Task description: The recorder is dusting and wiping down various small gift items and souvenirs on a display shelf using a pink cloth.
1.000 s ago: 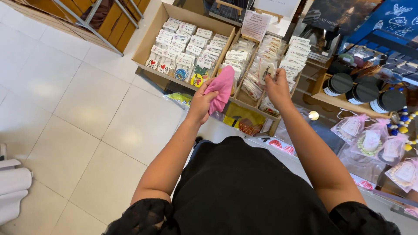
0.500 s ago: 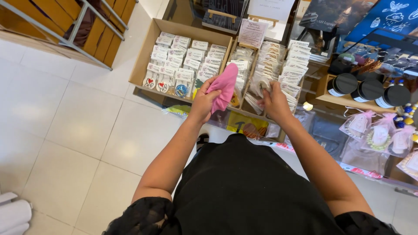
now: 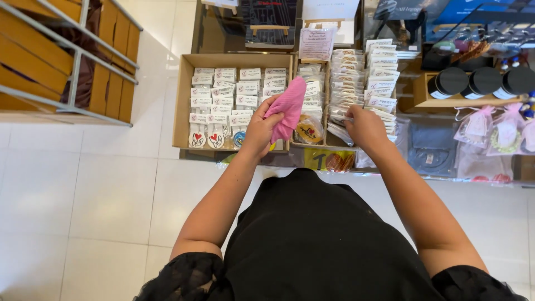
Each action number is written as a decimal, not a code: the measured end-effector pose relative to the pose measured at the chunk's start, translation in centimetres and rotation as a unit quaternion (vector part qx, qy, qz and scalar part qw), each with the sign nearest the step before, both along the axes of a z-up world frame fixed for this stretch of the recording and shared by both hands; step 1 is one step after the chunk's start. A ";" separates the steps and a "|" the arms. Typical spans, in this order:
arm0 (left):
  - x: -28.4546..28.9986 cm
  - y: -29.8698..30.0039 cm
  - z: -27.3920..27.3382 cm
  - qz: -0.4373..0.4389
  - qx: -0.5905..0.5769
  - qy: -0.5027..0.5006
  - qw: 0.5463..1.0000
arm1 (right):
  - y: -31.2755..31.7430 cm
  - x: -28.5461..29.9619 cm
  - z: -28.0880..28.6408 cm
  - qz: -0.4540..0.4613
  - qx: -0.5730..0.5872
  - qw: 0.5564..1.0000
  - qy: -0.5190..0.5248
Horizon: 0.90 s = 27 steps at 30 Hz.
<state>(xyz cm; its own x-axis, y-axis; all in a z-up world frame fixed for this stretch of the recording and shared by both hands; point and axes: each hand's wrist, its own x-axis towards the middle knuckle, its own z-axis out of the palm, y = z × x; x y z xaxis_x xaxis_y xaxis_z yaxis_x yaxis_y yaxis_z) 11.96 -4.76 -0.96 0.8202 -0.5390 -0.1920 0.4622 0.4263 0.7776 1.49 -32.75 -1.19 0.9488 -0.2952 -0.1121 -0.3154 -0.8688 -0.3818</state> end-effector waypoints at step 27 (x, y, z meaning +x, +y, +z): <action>-0.4 -1.0 -0.4 -0.040 -0.020 0.011 0.999 | -0.2 0.6 1.0 0.091 -0.072 0.990 0.080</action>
<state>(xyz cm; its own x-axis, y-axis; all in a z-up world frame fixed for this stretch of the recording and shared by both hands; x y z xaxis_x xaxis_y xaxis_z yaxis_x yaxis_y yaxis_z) 11.59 -5.71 -1.41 0.7702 -0.6101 -0.1859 0.5123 0.4182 0.7501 2.13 -32.95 -0.23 0.9611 -0.1451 -0.2349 -0.1953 -0.9587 -0.2069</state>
